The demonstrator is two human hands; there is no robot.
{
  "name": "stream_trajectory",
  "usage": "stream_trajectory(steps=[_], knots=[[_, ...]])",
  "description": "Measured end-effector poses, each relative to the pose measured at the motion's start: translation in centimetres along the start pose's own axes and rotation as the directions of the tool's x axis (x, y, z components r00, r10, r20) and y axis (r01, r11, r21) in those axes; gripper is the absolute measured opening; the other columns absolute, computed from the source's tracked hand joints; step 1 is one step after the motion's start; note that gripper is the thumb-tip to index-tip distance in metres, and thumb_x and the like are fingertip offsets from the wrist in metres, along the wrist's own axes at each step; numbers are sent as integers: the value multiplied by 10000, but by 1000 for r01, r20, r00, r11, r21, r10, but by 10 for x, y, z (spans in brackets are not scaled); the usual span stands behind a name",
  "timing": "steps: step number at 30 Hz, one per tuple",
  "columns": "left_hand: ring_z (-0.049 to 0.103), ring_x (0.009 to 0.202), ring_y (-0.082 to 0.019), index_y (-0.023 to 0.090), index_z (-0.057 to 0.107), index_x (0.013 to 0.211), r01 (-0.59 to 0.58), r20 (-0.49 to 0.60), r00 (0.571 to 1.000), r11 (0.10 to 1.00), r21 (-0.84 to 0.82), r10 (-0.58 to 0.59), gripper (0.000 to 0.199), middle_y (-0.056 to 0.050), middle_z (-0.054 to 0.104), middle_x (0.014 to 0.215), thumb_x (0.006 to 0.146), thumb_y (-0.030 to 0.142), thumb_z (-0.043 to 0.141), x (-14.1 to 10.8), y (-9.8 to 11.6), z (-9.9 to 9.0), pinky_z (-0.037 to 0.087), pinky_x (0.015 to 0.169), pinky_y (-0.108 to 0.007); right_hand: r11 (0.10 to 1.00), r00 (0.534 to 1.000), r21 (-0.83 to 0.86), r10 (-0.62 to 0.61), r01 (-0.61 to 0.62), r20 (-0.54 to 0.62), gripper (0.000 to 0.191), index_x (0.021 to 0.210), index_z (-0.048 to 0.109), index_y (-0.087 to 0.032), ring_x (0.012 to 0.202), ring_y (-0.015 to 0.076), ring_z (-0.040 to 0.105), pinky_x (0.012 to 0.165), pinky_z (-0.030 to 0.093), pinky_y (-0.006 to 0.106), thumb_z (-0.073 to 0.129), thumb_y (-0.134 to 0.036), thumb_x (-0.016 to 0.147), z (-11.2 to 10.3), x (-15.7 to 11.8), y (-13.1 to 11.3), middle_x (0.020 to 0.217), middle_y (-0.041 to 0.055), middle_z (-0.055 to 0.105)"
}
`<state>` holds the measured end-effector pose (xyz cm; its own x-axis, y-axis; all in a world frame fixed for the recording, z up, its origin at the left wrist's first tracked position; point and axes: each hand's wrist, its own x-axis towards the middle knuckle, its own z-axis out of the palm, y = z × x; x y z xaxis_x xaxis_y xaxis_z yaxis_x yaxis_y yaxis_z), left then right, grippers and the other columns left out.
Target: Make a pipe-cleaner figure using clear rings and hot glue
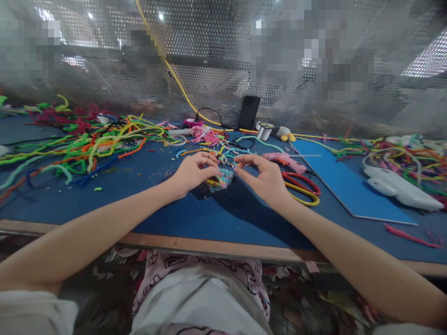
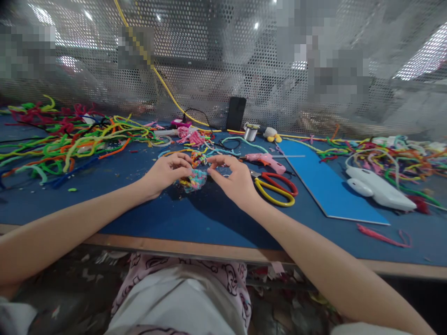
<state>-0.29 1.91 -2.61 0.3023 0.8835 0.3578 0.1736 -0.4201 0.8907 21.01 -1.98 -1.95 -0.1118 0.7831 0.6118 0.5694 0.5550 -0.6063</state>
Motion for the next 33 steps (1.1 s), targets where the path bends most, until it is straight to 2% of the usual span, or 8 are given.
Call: stream_trajectory(steps=[9,13,17,19,21,24,29,33], knots=[[593,1023,-214,152,694,686,-36,-155,988,997,-69,25,176,-81,623,1096,678,325,724,2,0,-4,518,872,-365,998,999,32,47,-48,21,233,1036,747,-184,839,197,680,828,528,359,700,-316,850,-1,0,-6,917,51,760],[571,1067,-223,158,676,673,-31,-183,983,993,-113,9,200,-77,617,1073,678,353,722,4,-1,-4,516,887,-363,985,984,81,147,-155,97,288,1067,738,-170,597,148,616,599,497,292,630,-380,902,0,-2,-9,668,6,682],[582,1037,-214,154,685,689,-12,-153,988,989,-145,-11,197,-80,601,1100,677,347,727,5,-3,-4,522,872,-355,974,978,111,189,-199,92,331,1007,740,-169,480,113,532,478,429,262,589,-451,920,1,-3,-9,619,-11,635],[592,1013,-208,156,700,714,-43,-108,994,996,-72,35,185,-77,596,1115,700,338,729,3,-2,-5,520,890,-370,982,986,101,153,-159,65,323,987,741,-183,575,138,589,545,471,279,592,-462,921,0,-2,-10,685,9,677],[591,1017,-208,167,717,739,-141,-42,989,988,64,143,155,-68,598,1102,731,321,730,1,0,-6,496,952,-397,996,997,63,61,-64,43,263,977,747,-207,740,177,644,683,515,322,653,-437,890,0,-2,-10,817,33,724],[569,1057,-214,195,729,777,-334,73,942,904,266,327,98,-58,608,1065,786,291,712,-4,5,-7,437,1030,-420,994,993,-8,-105,106,59,175,957,754,-243,900,215,650,847,507,390,744,-365,832,0,-2,-9,941,44,732],[544,1030,-214,216,721,807,-527,203,847,733,430,490,50,-55,623,1052,820,238,678,-10,8,-7,420,994,-419,952,950,-79,-283,295,134,60,846,756,-267,865,227,611,834,490,430,775,-307,805,2,-3,-4,834,36,715],[546,1040,-225,234,720,839,-556,265,829,670,492,493,70,-52,638,1068,842,256,653,-11,6,-6,397,998,-437,943,937,-93,-302,321,173,40,805,752,-280,884,240,591,851,484,454,779,-310,801,3,-1,0,817,36,710]])
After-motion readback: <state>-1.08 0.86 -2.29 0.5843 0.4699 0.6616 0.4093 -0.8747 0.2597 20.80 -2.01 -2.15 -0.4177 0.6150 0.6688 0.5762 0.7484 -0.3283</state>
